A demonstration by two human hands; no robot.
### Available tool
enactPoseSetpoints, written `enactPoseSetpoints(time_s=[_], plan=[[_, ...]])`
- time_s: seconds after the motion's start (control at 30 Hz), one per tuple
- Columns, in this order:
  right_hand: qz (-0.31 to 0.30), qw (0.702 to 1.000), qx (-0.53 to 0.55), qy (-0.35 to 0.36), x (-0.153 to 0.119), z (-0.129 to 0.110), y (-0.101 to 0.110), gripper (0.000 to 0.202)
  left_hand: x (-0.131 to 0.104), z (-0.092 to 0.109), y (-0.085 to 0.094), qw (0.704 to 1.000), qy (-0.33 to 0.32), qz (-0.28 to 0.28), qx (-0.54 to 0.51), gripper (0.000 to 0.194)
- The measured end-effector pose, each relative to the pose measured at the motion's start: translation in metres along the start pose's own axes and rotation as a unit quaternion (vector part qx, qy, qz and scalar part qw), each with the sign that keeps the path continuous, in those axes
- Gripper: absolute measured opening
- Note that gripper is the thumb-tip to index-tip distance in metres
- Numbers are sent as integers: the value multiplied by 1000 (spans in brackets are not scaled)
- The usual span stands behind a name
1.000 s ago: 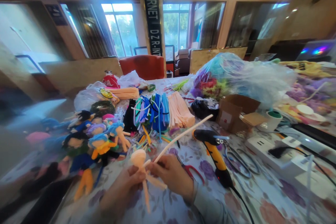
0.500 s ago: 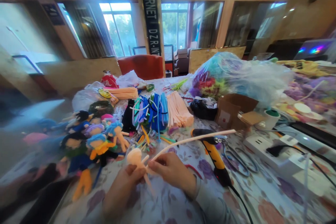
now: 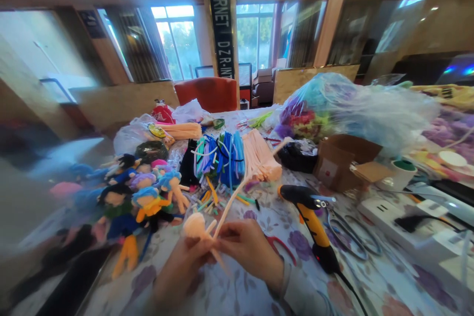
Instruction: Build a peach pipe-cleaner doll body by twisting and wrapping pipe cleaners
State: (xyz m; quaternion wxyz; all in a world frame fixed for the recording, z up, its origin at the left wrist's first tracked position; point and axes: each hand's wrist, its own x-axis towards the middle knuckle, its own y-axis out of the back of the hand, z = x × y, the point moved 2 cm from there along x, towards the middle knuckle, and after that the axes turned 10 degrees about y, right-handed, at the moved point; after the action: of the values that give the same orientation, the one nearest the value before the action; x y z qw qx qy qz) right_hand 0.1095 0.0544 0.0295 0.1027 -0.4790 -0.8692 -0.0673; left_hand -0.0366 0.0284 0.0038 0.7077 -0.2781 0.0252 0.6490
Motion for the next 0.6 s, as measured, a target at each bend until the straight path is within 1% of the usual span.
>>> enactPoseSetpoints(time_s=[0.1,0.27,0.33,0.47,0.53,0.6], plan=[[-2,1000,3,4,0,-2,-1,22,0,0,0,1000,-9,-6,12,24],[38,999,31,-19,0,2,-1,25,-4,3,-3,1000,-19,14,8,24],[43,998,42,-20,-1,4,-1,25,-6,5,-4,1000,-23,15,11,26],[44,998,43,2,-1,4,-1,19,-5,6,2,994,-50,43,89,22],[40,999,32,18,-1,2,-2,18,-3,6,7,986,-68,56,140,20],[38,999,10,34,-1,0,-2,17,-1,5,11,980,-87,62,169,22]])
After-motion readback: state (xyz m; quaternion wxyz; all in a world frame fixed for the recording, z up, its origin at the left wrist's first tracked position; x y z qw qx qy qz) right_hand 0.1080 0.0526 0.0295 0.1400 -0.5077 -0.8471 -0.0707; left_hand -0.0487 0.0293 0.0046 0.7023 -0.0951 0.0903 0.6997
